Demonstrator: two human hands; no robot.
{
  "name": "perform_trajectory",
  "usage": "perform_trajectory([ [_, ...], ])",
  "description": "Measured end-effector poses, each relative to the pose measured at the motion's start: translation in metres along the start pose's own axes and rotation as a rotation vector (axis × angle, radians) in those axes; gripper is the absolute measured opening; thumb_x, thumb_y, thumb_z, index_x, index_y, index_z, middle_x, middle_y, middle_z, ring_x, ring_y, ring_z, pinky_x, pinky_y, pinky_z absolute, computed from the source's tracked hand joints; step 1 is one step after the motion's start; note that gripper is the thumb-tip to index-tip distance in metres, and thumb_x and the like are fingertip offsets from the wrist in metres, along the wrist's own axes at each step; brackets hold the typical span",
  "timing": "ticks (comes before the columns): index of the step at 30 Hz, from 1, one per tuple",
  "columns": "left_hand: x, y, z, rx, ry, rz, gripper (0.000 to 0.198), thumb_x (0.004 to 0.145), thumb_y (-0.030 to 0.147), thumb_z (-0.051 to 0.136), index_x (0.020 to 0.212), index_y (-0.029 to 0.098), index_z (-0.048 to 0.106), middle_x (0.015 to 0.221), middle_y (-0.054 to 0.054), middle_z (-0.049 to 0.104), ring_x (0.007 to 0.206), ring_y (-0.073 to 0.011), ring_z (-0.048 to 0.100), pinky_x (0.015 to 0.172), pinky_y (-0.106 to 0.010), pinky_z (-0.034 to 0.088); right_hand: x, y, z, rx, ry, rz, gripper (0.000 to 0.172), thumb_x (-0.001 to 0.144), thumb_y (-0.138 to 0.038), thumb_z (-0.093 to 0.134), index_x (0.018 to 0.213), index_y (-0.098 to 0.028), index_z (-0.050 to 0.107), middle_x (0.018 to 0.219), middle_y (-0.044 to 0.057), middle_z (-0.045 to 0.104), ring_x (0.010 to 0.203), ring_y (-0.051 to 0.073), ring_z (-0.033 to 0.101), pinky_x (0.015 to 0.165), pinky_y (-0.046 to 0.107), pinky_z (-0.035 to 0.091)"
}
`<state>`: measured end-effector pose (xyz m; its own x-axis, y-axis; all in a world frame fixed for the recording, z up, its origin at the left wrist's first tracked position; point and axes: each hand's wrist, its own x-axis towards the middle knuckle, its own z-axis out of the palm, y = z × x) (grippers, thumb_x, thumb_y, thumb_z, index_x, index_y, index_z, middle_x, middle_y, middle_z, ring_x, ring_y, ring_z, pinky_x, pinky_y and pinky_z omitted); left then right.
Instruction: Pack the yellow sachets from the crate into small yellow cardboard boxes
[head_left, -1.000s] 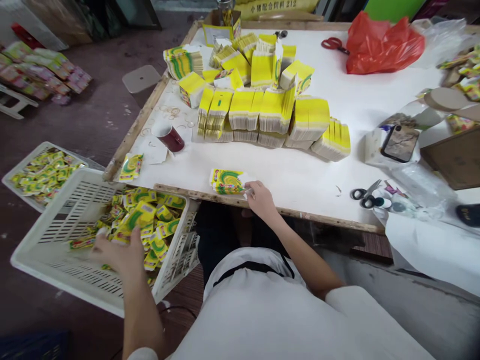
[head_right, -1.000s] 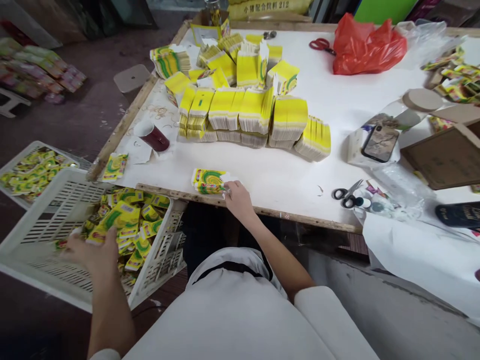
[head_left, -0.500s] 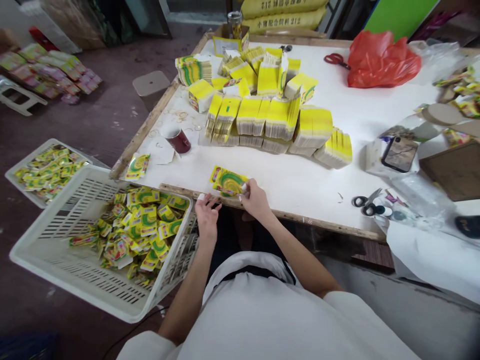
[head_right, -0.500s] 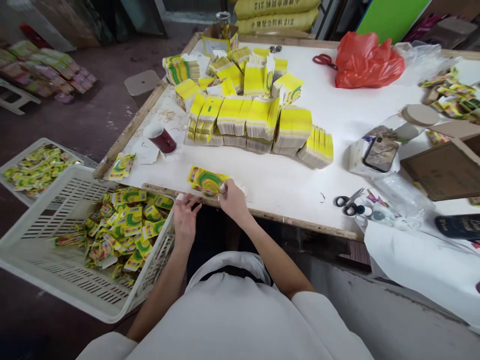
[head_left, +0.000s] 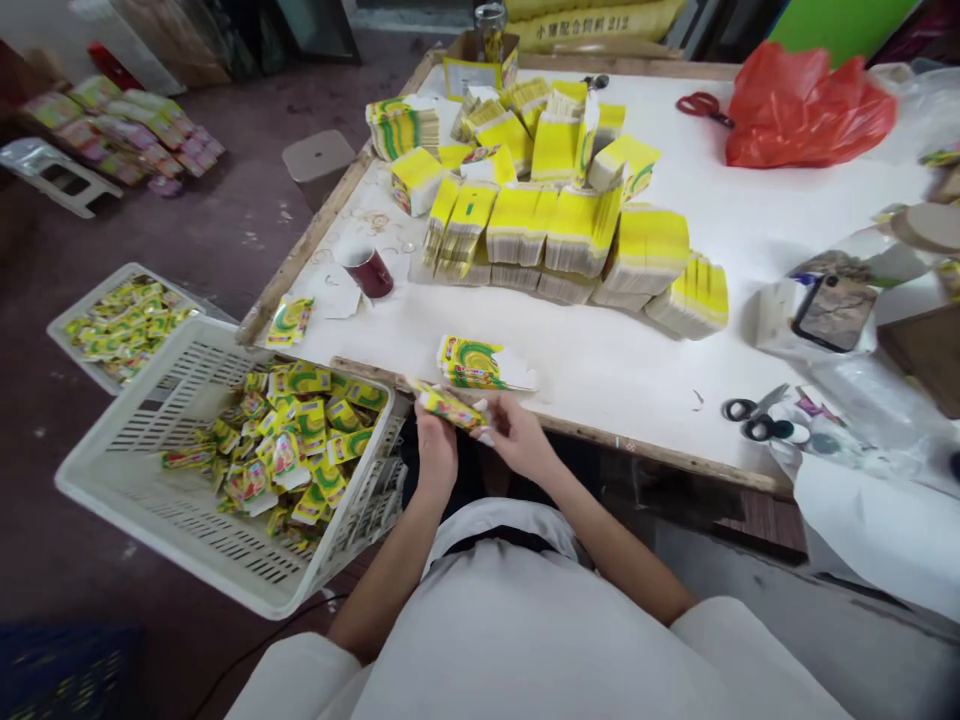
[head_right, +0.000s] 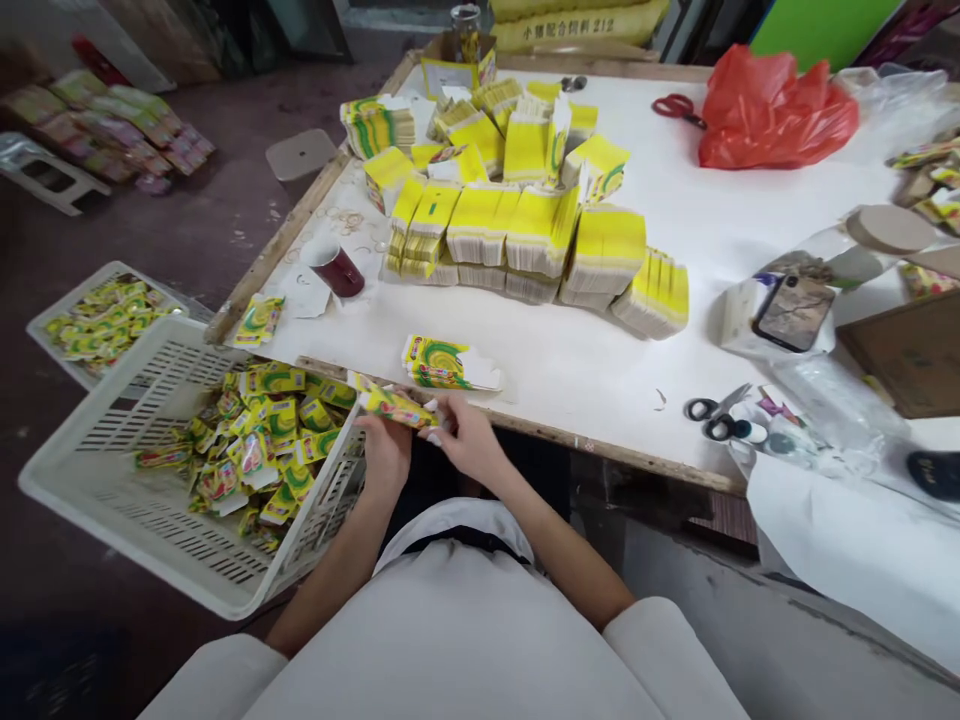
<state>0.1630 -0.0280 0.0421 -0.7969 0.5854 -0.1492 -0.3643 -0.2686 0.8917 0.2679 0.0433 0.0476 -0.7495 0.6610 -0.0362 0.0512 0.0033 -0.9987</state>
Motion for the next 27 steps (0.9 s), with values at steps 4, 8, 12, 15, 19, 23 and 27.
perform_trajectory([
  [4,-0.002,-0.001,-0.009,0.16,-0.063,-0.013,0.034,0.078,0.048,0.071,0.094,0.018,0.066,0.088,-0.002,0.07,0.083,-0.0161,0.066,0.082,-0.029,0.052,-0.003,-0.001,-0.025,-0.094,0.068,-0.034,0.014,0.081,-0.032,0.061,0.083,-0.021,0.052,0.066,-0.003,0.05,0.059,0.012,0.048,0.056,0.025,0.041],
  [8,0.006,0.021,-0.019,0.262,-0.236,-0.038,0.047,0.085,0.058,0.057,0.107,0.017,0.066,0.104,-0.009,0.071,0.1,-0.0229,0.067,0.095,-0.039,0.05,-0.008,-0.003,-0.047,-0.266,0.135,-0.123,0.006,0.081,-0.025,0.059,0.083,-0.022,0.055,0.067,-0.002,0.053,0.06,0.014,0.051,0.058,0.026,0.043],
  [12,0.015,0.053,-0.026,0.452,-0.479,0.075,0.075,0.074,0.07,0.06,0.129,0.02,0.053,0.133,-0.015,0.058,0.125,-0.0297,0.054,0.109,-0.047,0.038,-0.014,-0.014,-0.061,-0.555,0.014,-0.391,0.015,0.084,-0.012,0.051,0.084,-0.023,0.061,0.081,0.003,0.064,0.081,0.019,0.058,0.073,0.032,0.047],
  [15,0.011,0.057,-0.02,0.765,-0.797,-0.033,0.094,0.052,0.058,0.084,0.132,0.021,0.049,0.127,-0.014,0.06,0.119,-0.0335,0.057,0.104,-0.049,0.043,-0.018,-0.02,-0.057,-0.66,-0.145,-0.516,0.021,0.088,-0.011,0.049,0.084,-0.026,0.063,0.082,0.003,0.067,0.084,0.02,0.058,0.083,0.038,0.046],
  [19,-0.006,0.036,-0.006,1.006,-0.751,-0.02,0.076,0.066,0.043,0.078,0.13,0.02,0.045,0.116,-0.01,0.064,0.102,-0.0288,0.064,0.089,-0.045,0.052,-0.021,-0.013,-0.041,-0.648,0.291,-0.521,0.025,0.082,-0.024,0.063,0.107,-0.026,0.06,0.105,0.008,0.063,0.105,0.026,0.055,0.102,0.052,0.037],
  [23,-0.02,0.017,0.001,1.139,-0.539,0.23,0.076,0.067,0.043,0.078,0.13,0.018,0.042,0.118,-0.014,0.059,0.105,-0.0318,0.061,0.088,-0.045,0.053,-0.022,0.003,-0.027,-0.16,0.425,-0.103,0.052,0.081,-0.047,0.064,0.124,-0.021,0.051,0.118,0.013,0.059,0.11,0.028,0.057,0.093,0.046,0.048],
  [27,-0.022,0.014,0.001,1.196,-0.52,0.381,0.07,0.075,0.052,0.07,0.128,0.016,0.043,0.112,-0.016,0.058,0.103,-0.0344,0.06,0.087,-0.048,0.052,-0.02,0.009,-0.023,0.215,0.255,0.298,0.04,0.085,-0.059,0.053,0.092,-0.021,0.062,0.085,0.008,0.068,0.08,0.024,0.064,0.071,0.037,0.054],
])
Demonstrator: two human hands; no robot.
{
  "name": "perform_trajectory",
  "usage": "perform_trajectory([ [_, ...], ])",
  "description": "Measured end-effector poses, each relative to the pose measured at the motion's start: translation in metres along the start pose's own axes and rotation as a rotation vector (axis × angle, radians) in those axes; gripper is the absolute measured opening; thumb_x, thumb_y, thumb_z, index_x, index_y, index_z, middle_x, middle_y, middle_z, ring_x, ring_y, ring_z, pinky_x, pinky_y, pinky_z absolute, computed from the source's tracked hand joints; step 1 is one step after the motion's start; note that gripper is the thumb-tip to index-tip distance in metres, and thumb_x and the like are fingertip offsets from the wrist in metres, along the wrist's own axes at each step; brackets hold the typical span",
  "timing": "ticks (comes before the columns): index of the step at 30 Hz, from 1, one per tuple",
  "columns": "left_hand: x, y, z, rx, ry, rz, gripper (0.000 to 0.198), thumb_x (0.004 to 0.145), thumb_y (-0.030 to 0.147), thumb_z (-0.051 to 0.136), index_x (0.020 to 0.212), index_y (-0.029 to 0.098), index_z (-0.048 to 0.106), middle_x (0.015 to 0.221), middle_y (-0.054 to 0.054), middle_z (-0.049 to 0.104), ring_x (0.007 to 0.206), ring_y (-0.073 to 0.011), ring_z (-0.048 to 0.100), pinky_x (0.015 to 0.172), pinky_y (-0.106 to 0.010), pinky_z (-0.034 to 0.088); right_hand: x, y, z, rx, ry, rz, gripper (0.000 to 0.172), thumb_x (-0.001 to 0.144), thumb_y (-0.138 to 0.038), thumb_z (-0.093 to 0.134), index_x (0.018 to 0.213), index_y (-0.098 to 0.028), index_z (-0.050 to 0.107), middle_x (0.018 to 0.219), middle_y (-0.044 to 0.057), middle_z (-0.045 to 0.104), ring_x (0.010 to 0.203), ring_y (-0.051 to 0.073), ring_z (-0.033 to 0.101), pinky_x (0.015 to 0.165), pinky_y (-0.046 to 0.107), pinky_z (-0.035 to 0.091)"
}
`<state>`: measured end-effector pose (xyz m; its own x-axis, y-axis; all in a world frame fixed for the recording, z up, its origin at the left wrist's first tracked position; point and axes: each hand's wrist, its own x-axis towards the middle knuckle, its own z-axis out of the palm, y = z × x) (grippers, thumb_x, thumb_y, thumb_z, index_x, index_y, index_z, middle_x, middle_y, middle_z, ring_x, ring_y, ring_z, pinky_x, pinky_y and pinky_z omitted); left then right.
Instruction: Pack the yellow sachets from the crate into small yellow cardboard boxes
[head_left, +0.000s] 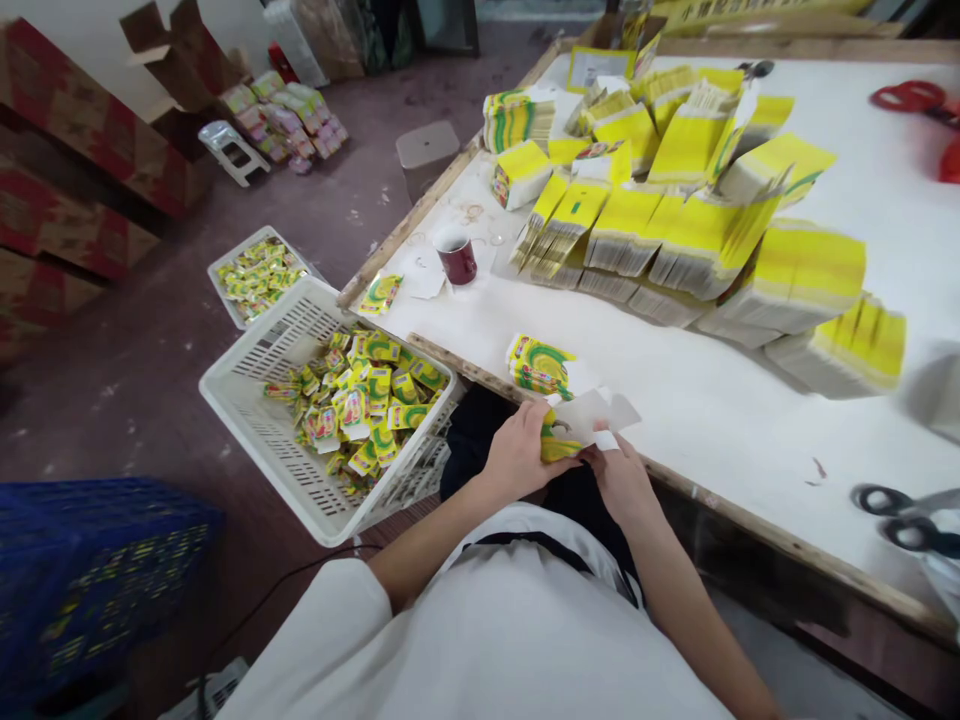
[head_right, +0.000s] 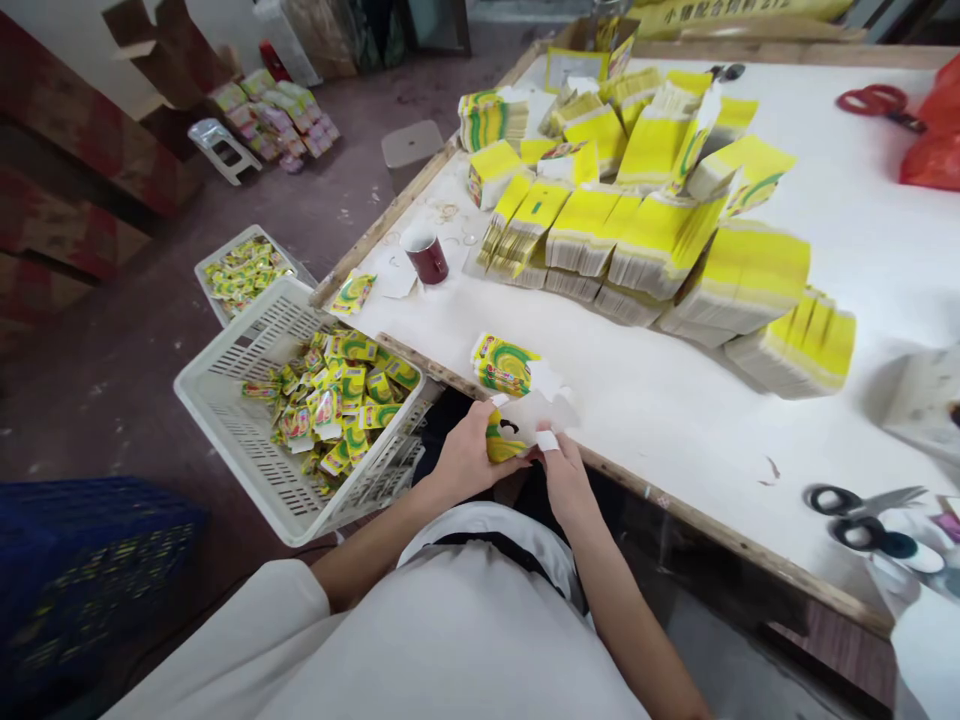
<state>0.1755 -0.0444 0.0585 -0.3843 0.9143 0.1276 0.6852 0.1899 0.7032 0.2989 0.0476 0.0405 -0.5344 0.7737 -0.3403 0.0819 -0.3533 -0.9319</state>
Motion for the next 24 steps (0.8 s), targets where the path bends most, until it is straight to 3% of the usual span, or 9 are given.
perform_trajectory([
  [2,0.0,-0.002,-0.001,0.006,0.001,0.04,0.071,0.074,0.055,0.07,0.127,0.016,0.043,0.111,-0.016,0.058,0.101,-0.0335,0.061,0.085,-0.047,0.052,0.002,-0.004,0.0,0.015,-0.037,0.03,0.036,0.08,-0.056,0.062,0.088,-0.021,0.063,0.083,0.006,0.069,0.076,0.023,0.064,0.069,0.036,0.053],
  [5,-0.001,-0.005,0.0,0.02,-0.01,0.094,0.07,0.075,0.055,0.068,0.127,0.018,0.041,0.11,-0.013,0.057,0.099,-0.0305,0.061,0.084,-0.045,0.053,0.004,-0.015,-0.002,-0.011,-0.107,-0.011,0.032,0.075,-0.047,0.071,0.094,-0.022,0.066,0.096,0.006,0.071,0.093,0.025,0.065,0.081,0.037,0.053],
  [8,0.0,-0.005,0.001,0.031,-0.043,0.121,0.065,0.077,0.051,0.066,0.127,0.019,0.04,0.11,-0.011,0.056,0.099,-0.0274,0.061,0.082,-0.041,0.053,0.003,-0.024,-0.003,0.058,-0.158,0.009,0.038,0.069,-0.039,0.077,0.102,-0.023,0.066,0.105,0.007,0.071,0.106,0.028,0.062,0.089,0.041,0.052],
  [11,0.002,-0.005,-0.001,0.003,-0.031,0.083,0.062,0.076,0.049,0.067,0.126,0.022,0.041,0.11,-0.01,0.056,0.099,-0.0251,0.06,0.08,-0.037,0.052,-0.002,-0.028,-0.003,0.203,-0.223,0.068,0.045,0.063,-0.035,0.081,0.104,-0.023,0.065,0.103,0.007,0.071,0.101,0.028,0.064,0.087,0.042,0.053],
  [16,0.007,-0.008,-0.005,-0.071,0.045,0.015,0.062,0.074,0.046,0.071,0.124,0.025,0.042,0.107,-0.007,0.056,0.095,-0.0223,0.06,0.078,-0.033,0.05,-0.001,-0.026,-0.006,0.282,-0.28,0.046,0.043,0.064,-0.041,0.083,0.099,-0.023,0.064,0.102,0.006,0.071,0.096,0.023,0.065,0.087,0.037,0.052],
  [21,0.009,-0.005,-0.005,-0.143,0.057,-0.047,0.064,0.068,0.039,0.075,0.118,0.024,0.039,0.098,-0.004,0.059,0.082,-0.0197,0.062,0.071,-0.03,0.049,0.0,-0.018,-0.015,0.29,-0.449,-0.015,0.047,0.07,-0.055,0.075,0.102,-0.023,0.063,0.105,0.006,0.068,0.096,0.021,0.064,0.089,0.037,0.05],
  [24,0.009,-0.001,-0.004,-0.104,0.018,-0.063,0.061,0.067,0.036,0.074,0.115,0.024,0.039,0.096,-0.004,0.061,0.08,-0.0208,0.063,0.067,-0.031,0.048,-0.001,-0.013,-0.01,0.25,-0.368,-0.054,0.047,0.071,-0.056,0.074,0.102,-0.023,0.062,0.104,0.006,0.067,0.094,0.021,0.062,0.086,0.035,0.05],
])
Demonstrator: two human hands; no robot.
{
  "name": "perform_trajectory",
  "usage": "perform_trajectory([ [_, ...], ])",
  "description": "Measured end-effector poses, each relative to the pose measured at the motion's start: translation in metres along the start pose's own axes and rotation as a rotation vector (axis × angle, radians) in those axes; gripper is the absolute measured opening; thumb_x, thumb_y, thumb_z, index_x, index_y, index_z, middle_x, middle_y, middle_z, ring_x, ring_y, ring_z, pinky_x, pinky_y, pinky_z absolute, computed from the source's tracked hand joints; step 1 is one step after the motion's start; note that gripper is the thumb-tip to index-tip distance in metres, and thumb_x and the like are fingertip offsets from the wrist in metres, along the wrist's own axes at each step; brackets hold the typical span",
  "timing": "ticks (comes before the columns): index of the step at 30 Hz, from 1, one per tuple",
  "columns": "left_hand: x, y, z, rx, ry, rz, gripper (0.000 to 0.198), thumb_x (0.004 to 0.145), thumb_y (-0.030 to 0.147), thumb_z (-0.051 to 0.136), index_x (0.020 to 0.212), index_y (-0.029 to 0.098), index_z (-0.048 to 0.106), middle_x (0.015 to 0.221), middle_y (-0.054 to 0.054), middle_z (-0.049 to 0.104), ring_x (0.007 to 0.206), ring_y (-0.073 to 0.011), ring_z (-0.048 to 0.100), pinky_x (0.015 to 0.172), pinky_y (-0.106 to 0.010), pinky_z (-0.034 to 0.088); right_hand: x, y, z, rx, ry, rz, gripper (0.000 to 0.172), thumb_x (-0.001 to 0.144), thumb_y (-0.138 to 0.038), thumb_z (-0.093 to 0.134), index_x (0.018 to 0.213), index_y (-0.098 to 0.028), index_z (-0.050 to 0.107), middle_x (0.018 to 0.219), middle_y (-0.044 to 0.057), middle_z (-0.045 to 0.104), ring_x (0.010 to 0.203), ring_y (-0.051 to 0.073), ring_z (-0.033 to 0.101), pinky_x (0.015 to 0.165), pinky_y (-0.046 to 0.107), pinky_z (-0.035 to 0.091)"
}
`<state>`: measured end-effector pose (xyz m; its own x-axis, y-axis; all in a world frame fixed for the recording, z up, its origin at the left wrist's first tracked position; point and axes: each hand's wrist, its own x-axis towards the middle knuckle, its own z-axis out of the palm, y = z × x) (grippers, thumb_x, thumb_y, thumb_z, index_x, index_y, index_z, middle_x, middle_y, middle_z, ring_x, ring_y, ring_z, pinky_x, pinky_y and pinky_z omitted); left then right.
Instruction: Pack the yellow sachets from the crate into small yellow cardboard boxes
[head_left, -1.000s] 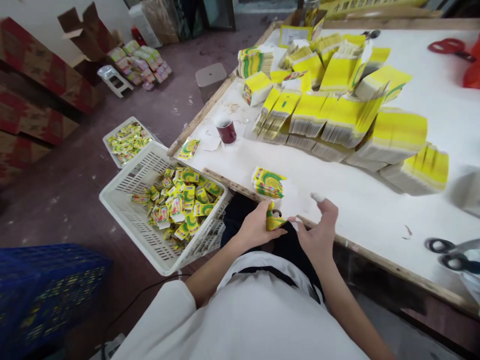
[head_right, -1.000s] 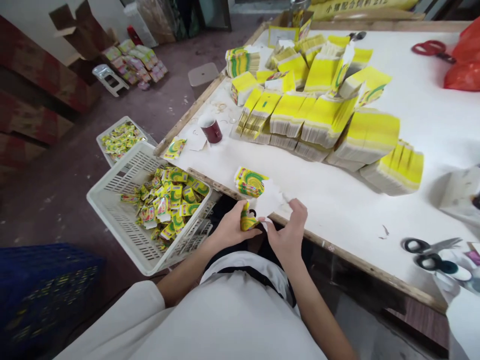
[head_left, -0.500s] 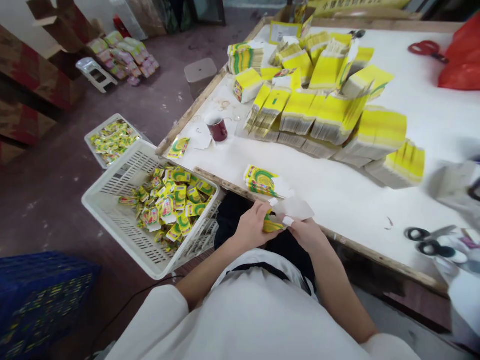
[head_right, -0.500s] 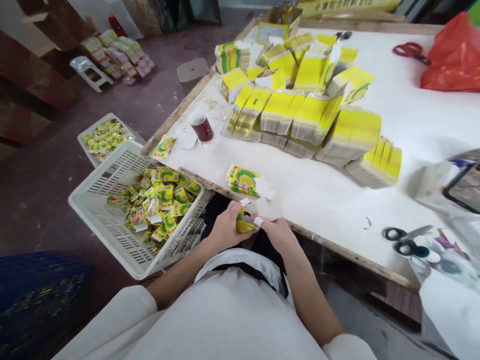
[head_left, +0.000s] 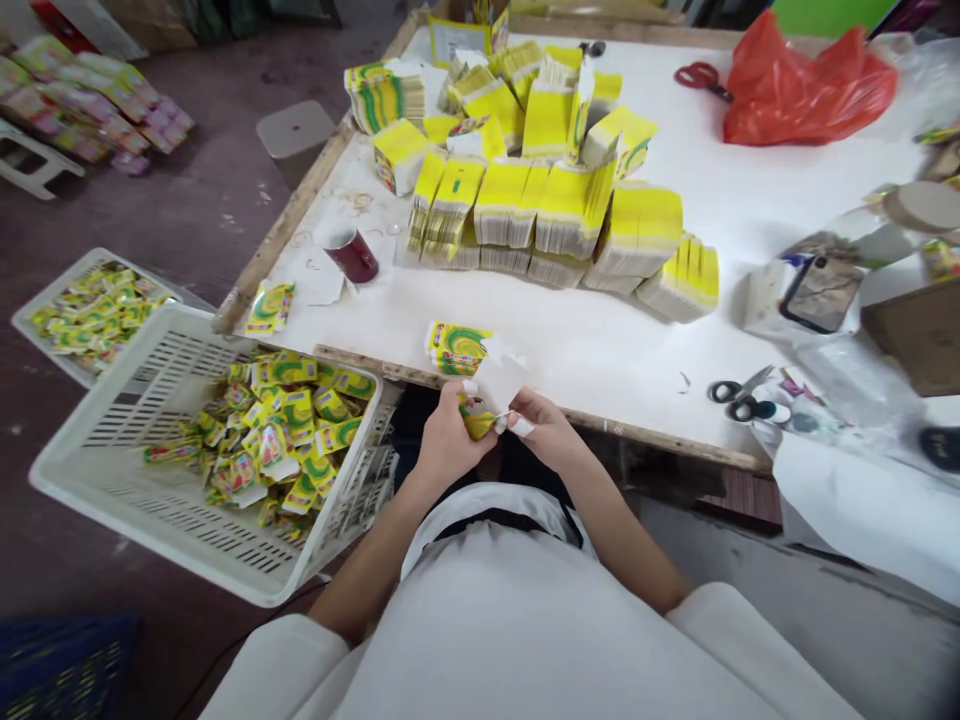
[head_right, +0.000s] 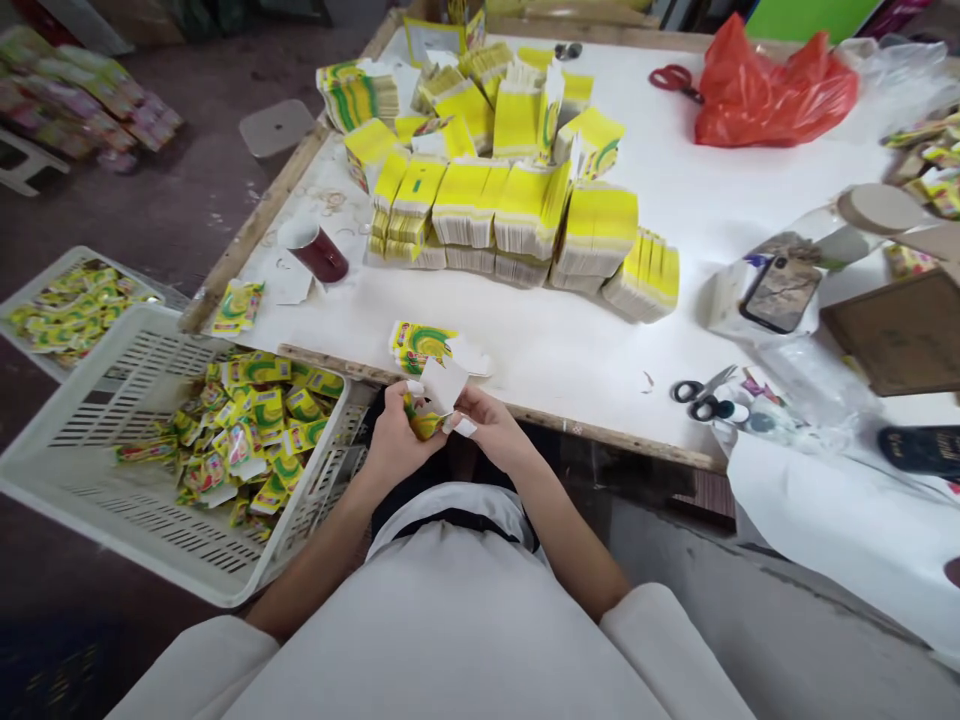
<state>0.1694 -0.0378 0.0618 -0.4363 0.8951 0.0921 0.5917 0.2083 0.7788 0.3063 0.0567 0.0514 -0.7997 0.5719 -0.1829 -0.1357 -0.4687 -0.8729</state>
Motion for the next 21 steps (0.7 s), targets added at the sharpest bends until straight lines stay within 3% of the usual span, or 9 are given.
perform_trajectory([
  [5,0.0,-0.001,0.002,0.154,0.038,0.08,0.056,0.07,0.034,0.072,0.115,0.024,0.04,0.099,-0.005,0.059,0.086,-0.0227,0.063,0.069,-0.031,0.049,0.004,0.002,0.005,-0.14,0.156,-0.046,0.048,0.077,-0.065,0.063,0.101,-0.024,0.06,0.09,0.004,0.064,0.079,0.019,0.06,0.07,0.032,0.05],
  [9,0.003,-0.006,0.0,0.313,0.128,0.241,0.046,0.073,0.025,0.068,0.112,0.022,0.045,0.102,-0.008,0.058,0.095,-0.0256,0.061,0.077,-0.035,0.047,0.009,-0.004,-0.002,-0.279,0.219,0.005,0.035,0.071,-0.051,0.073,0.08,-0.02,0.059,0.066,-0.002,0.056,0.056,0.012,0.049,0.053,0.027,0.043],
  [12,0.005,-0.007,-0.001,0.368,0.171,0.318,0.043,0.073,0.02,0.067,0.111,0.021,0.046,0.105,-0.01,0.059,0.099,-0.0272,0.06,0.079,-0.036,0.045,0.009,-0.007,-0.004,-0.122,0.166,0.091,0.027,0.067,-0.039,0.075,0.071,-0.019,0.058,0.063,-0.003,0.057,0.054,0.011,0.051,0.056,0.027,0.046],
  [16,0.009,-0.006,-0.002,0.393,0.24,0.348,0.044,0.075,0.023,0.067,0.113,0.02,0.046,0.106,-0.012,0.058,0.101,-0.0282,0.058,0.081,-0.038,0.043,0.007,-0.007,-0.002,0.12,0.13,0.17,0.024,0.061,-0.03,0.078,0.074,-0.018,0.061,0.068,-0.002,0.063,0.062,0.012,0.06,0.065,0.028,0.051],
  [21,0.012,-0.005,-0.004,0.471,0.213,0.406,0.04,0.077,0.019,0.064,0.113,0.02,0.046,0.108,-0.013,0.059,0.099,-0.0284,0.058,0.081,-0.039,0.04,0.011,-0.005,-0.001,0.106,0.146,0.157,0.02,0.062,-0.028,0.077,0.072,-0.017,0.063,0.069,-0.001,0.066,0.063,0.013,0.061,0.069,0.029,0.051],
])
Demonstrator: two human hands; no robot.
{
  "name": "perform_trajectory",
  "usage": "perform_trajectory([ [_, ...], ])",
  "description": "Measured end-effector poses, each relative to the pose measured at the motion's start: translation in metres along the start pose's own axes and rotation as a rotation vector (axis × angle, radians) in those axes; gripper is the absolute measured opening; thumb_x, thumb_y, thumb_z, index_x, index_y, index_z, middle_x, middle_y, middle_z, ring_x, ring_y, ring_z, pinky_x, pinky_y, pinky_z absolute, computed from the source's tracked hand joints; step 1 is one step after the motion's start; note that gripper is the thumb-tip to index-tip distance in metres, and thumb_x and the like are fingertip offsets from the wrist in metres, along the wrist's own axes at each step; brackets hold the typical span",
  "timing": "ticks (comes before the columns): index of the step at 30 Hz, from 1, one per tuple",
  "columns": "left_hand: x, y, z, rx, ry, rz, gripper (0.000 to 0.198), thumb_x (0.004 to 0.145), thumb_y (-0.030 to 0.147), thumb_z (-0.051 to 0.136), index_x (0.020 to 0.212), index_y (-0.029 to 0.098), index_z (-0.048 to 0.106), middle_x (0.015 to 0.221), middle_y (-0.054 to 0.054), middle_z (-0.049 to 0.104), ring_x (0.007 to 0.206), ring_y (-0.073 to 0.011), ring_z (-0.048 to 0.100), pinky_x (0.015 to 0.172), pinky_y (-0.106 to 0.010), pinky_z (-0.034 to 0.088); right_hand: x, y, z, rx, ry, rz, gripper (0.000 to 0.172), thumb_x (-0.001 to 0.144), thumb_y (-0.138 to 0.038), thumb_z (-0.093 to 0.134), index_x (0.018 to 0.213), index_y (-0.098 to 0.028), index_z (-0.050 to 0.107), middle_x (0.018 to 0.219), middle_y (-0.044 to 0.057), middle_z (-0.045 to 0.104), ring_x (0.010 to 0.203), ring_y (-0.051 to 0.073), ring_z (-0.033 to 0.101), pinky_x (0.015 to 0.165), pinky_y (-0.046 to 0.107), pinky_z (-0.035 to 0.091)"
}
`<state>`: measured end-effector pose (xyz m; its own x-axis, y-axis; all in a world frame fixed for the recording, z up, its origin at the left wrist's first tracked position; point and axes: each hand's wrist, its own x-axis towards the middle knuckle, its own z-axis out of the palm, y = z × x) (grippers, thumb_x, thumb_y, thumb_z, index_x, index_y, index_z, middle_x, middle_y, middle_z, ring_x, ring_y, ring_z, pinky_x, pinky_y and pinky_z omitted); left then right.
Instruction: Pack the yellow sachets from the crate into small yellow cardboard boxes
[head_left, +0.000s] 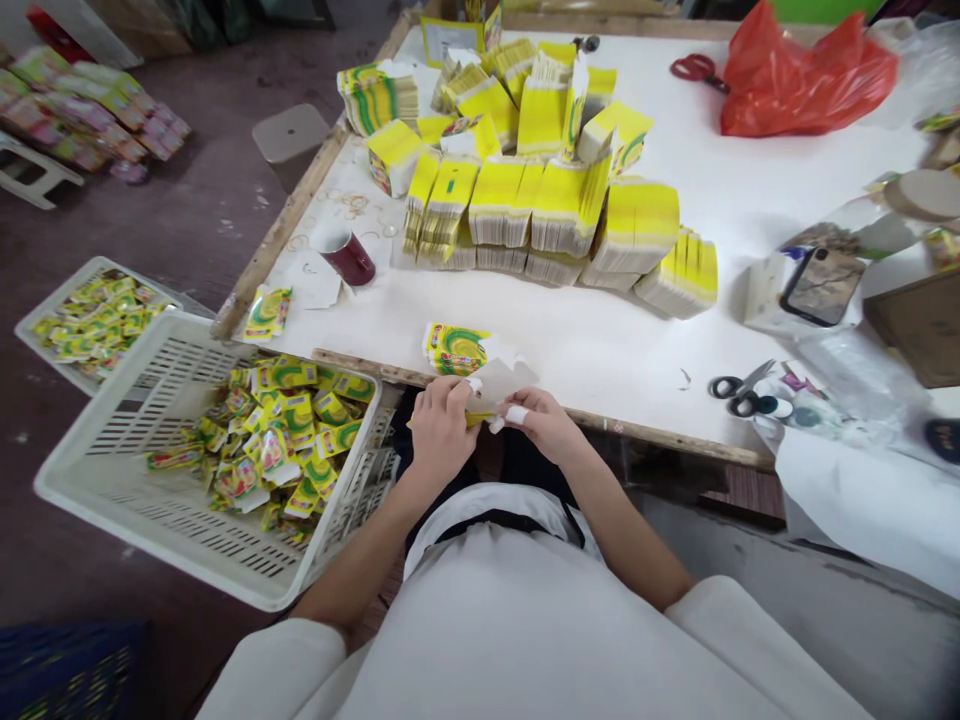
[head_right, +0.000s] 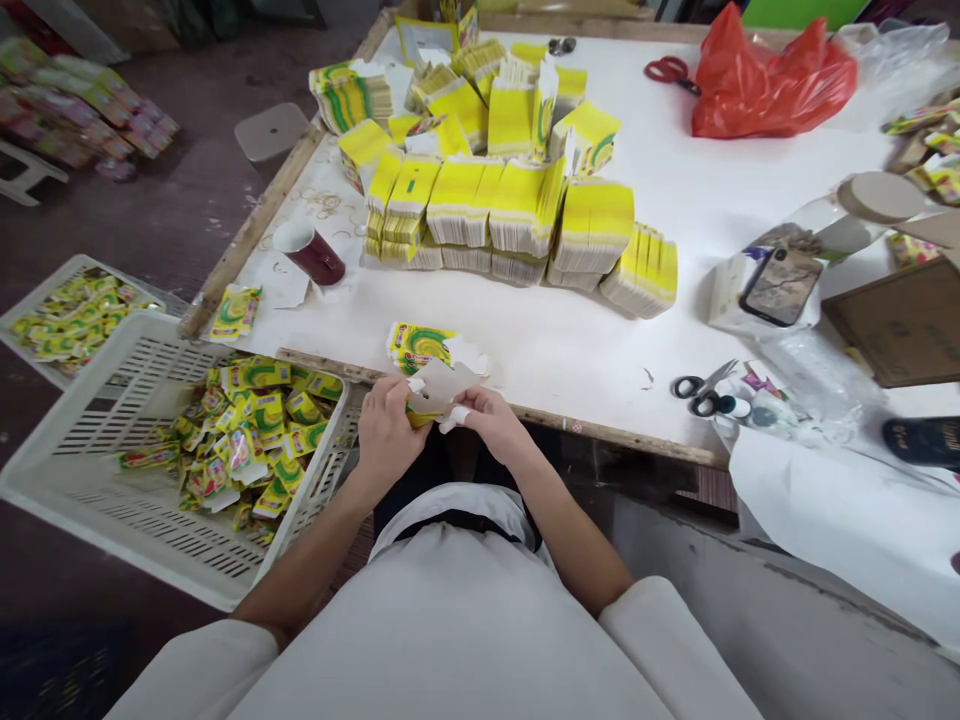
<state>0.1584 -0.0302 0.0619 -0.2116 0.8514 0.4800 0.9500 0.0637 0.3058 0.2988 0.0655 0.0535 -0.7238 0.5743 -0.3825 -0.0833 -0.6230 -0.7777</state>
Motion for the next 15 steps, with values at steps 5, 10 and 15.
perform_trajectory([
  [5,0.003,0.002,-0.001,0.026,0.003,0.058,0.042,0.075,0.014,0.062,0.113,0.02,0.045,0.107,-0.013,0.06,0.097,-0.0289,0.057,0.078,-0.039,0.04,0.009,0.009,-0.002,0.119,0.04,0.062,0.011,0.059,-0.02,0.072,0.061,-0.016,0.062,0.056,-0.002,0.061,0.052,0.011,0.056,0.059,0.026,0.05],
  [10,0.001,0.004,0.001,-0.07,-0.019,-0.035,0.052,0.07,0.015,0.066,0.115,0.02,0.041,0.105,-0.01,0.057,0.098,-0.0269,0.059,0.08,-0.037,0.045,0.007,0.02,-0.001,0.221,-0.025,0.097,0.014,0.063,-0.025,0.071,0.07,-0.018,0.061,0.059,-0.002,0.062,0.051,0.011,0.056,0.058,0.027,0.052],
  [15,0.001,0.001,0.007,-0.205,-0.112,-0.238,0.05,0.071,0.025,0.067,0.114,0.02,0.04,0.101,-0.007,0.056,0.094,-0.0243,0.06,0.078,-0.035,0.049,0.002,0.021,0.0,0.141,-0.011,-0.091,0.024,0.067,-0.033,0.079,0.079,-0.019,0.063,0.074,-0.002,0.066,0.066,0.009,0.059,0.069,0.022,0.05],
])
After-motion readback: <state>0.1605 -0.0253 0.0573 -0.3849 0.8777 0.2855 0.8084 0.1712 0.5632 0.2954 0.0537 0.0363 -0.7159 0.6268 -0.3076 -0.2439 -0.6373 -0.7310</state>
